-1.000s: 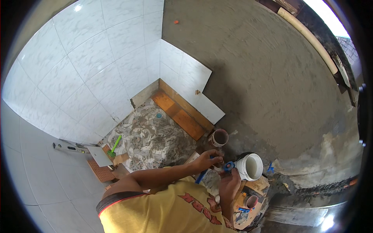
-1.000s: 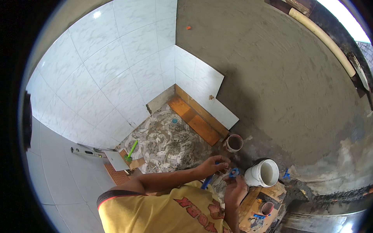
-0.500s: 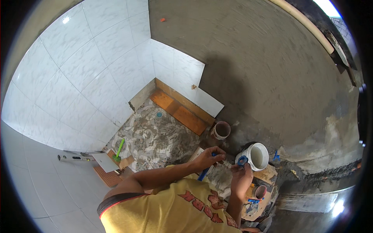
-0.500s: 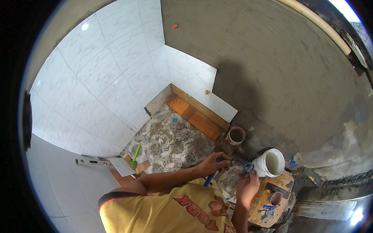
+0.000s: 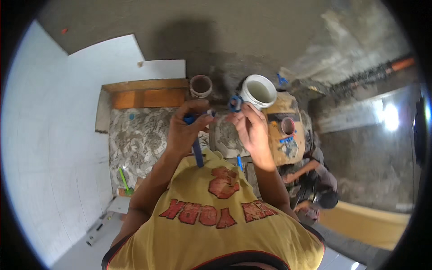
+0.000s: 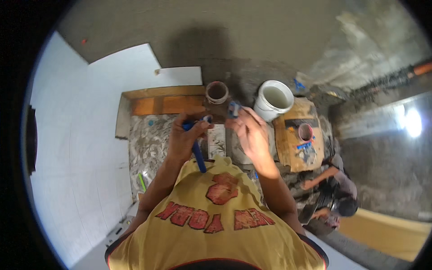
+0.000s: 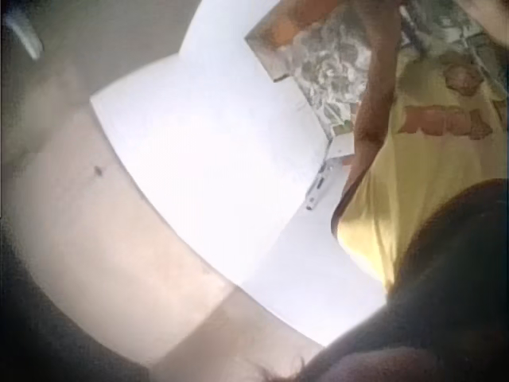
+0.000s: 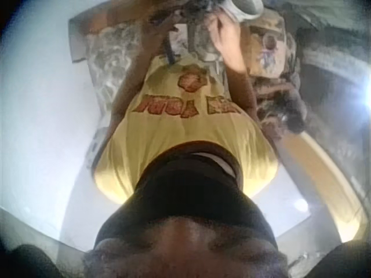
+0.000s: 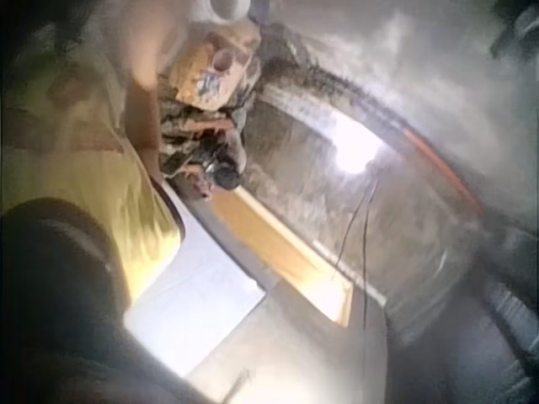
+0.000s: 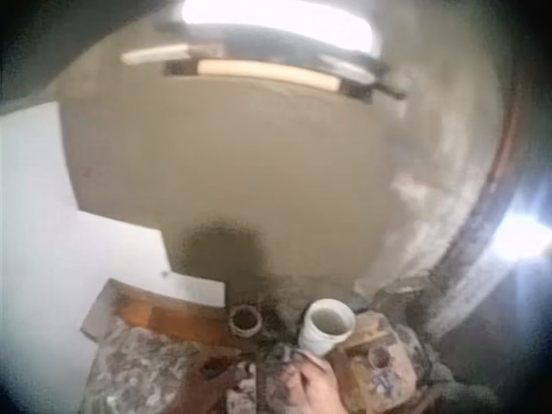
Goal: The person prepares a blue pipe by wrapping white sealant tape around a threaded end, then applies a dark substance from a small can to the pipe using a small brush, and finally spreads mortar onto a surface with a trowel to secure a plumbing fixture.
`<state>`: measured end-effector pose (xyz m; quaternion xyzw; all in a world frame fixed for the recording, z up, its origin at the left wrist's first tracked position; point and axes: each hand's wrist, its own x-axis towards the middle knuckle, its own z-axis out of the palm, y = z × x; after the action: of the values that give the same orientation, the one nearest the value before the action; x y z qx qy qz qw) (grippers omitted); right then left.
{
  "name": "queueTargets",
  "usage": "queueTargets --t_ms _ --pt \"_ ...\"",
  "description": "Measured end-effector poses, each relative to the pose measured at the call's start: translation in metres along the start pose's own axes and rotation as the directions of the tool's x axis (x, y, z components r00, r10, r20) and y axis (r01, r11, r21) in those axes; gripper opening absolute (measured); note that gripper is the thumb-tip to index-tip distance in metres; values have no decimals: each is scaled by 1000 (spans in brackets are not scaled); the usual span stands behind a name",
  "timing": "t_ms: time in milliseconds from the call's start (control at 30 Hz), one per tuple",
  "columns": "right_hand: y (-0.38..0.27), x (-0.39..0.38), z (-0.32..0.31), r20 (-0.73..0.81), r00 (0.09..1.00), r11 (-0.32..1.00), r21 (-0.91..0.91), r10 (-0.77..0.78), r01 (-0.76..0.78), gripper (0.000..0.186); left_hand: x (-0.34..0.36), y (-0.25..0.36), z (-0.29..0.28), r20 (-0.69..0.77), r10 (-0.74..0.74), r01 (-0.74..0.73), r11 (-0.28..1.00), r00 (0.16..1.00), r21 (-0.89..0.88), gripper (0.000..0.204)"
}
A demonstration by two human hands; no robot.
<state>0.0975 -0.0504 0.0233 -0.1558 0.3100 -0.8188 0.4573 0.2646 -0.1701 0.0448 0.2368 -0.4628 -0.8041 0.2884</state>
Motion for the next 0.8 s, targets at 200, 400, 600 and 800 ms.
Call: queueTargets --t_ms 200,400,600,800 --pt "-20 -7 2 -50 993 994 -34 -108 106 17 24 -14 19 202 37 -65 989 979 134 29" --pt "-41 -25 -7 -25 983 978 -103 -183 179 21 20 -14 48 253 20 -70 979 967 192 32" --pt "-51 -32 -10 -27 958 889 -382 -285 253 20 26 -8 61 278 17 -96 957 961 272 29" --pt "-54 -33 -1 -56 951 880 -399 -304 257 18 30 -7 60 340 -3 -102 952 941 289 26"
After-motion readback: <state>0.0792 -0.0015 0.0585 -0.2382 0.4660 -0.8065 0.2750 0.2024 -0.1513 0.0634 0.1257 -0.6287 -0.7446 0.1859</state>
